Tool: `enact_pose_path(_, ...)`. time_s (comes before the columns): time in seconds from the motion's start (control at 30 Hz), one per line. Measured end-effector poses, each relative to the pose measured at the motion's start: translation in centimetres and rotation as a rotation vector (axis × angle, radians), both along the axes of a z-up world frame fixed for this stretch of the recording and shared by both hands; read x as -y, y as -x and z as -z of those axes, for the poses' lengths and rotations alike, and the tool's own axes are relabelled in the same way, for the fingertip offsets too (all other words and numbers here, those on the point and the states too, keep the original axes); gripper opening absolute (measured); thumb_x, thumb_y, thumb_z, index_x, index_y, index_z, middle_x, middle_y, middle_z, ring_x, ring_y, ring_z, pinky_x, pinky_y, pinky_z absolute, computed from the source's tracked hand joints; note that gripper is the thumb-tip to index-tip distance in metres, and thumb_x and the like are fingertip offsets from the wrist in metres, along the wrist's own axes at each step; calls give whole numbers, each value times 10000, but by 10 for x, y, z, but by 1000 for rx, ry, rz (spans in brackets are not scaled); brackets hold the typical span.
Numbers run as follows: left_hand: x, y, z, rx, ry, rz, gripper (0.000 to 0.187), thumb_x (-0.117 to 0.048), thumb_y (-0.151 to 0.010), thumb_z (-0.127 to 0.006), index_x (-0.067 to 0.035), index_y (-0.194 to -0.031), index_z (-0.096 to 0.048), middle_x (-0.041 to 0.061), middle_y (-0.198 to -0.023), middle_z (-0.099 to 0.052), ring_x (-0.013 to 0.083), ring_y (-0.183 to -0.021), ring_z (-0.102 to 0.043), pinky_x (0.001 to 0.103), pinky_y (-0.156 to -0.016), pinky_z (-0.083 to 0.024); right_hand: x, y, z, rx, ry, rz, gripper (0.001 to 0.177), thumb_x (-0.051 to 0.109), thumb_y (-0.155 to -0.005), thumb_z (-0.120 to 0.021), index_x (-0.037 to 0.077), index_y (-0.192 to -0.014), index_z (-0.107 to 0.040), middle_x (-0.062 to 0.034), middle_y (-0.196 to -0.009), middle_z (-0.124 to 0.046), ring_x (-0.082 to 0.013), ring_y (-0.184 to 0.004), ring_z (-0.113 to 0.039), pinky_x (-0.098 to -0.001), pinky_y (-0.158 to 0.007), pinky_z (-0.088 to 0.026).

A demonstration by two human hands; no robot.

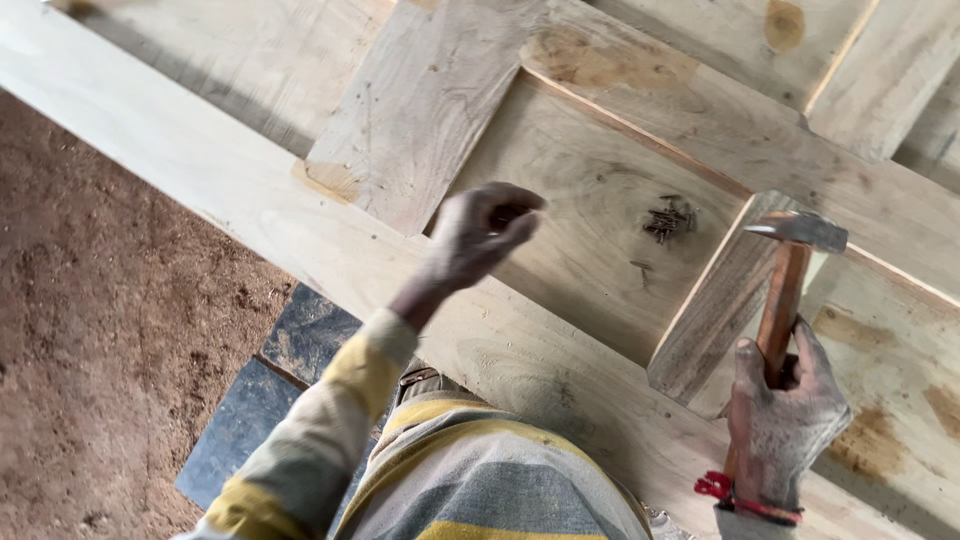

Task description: The person hammers nails into a wooden frame with a hammer, picking up the nails and positioning them before driving them into the wood.

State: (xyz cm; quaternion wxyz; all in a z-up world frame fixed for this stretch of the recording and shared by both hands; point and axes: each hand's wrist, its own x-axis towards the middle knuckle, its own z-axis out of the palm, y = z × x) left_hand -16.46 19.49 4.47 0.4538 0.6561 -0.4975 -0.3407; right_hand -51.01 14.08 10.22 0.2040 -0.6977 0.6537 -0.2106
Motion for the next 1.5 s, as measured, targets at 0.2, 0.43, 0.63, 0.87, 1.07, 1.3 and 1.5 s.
enact_pose_path(0.2,-64,-60,2,-328,-123,-158,275,-245,-1033,-648,-41,-1195,-736,119,-957,-776,162,-800,-756,307,-743,-679,-19,-16,-11,321,-138,32,523,2,-998,-680,-51,-1511,-592,-109,-784,-633,-109,-620,-585,-260,-527,-452)
enact_pose_path(0.43,-80,-79,7,-54,94,-18,177,-139,-1003,-675,-73,-1136,-771,70,-1116,-698,168,-916,-709,294,-703,-652,-44,-36,-9,422,-191,5,517,-30,-932,-672,-68,-1437,-569,-78,-735,-652,-115,-526,-586,-261,-424,-469)
enact_pose_path(0.63,-65,-86,5,6,-76,209,220,-186,-916,-745,-124,-1123,-781,60,-972,-794,138,-818,-779,304,-766,-639,-93,-74,-17,538,-348,104,543,1,-900,-680,-68,-1429,-576,-64,-777,-618,-103,-549,-551,-250,-451,-451)
enact_pose_path(0.87,-55,-106,19,196,130,432,124,-191,-908,-777,-154,-1023,-807,40,-888,-785,217,-747,-738,360,-695,-590,-156,-123,-16,589,-580,230,596,52,-912,-632,-20,-1491,-511,-89,-638,-577,-132,-460,-507,-289,-412,-416)
enact_pose_path(1.07,-52,-108,27,132,80,441,115,-214,-902,-778,-171,-1007,-794,30,-897,-772,191,-778,-738,350,-701,-602,-193,-147,-9,646,-632,291,594,113,-938,-593,-1,-1507,-463,-88,-631,-588,-129,-456,-512,-280,-414,-428)
enact_pose_path(1.3,-42,-98,25,160,197,493,103,-228,-912,-752,-166,-982,-795,2,-939,-785,197,-885,-741,364,-767,-606,-209,-164,-5,715,-565,308,451,175,-953,-548,-18,-1360,-552,-48,-584,-513,-123,-408,-476,-295,-373,-408)
enact_pose_path(1.5,-40,-99,23,172,233,536,117,-206,-932,-726,-144,-1008,-789,29,-976,-779,246,-922,-723,400,-786,-587,-197,-167,-11,618,-693,465,273,211,-964,-558,50,-1184,-571,-45,-556,-462,-127,-381,-410,-300,-357,-347)
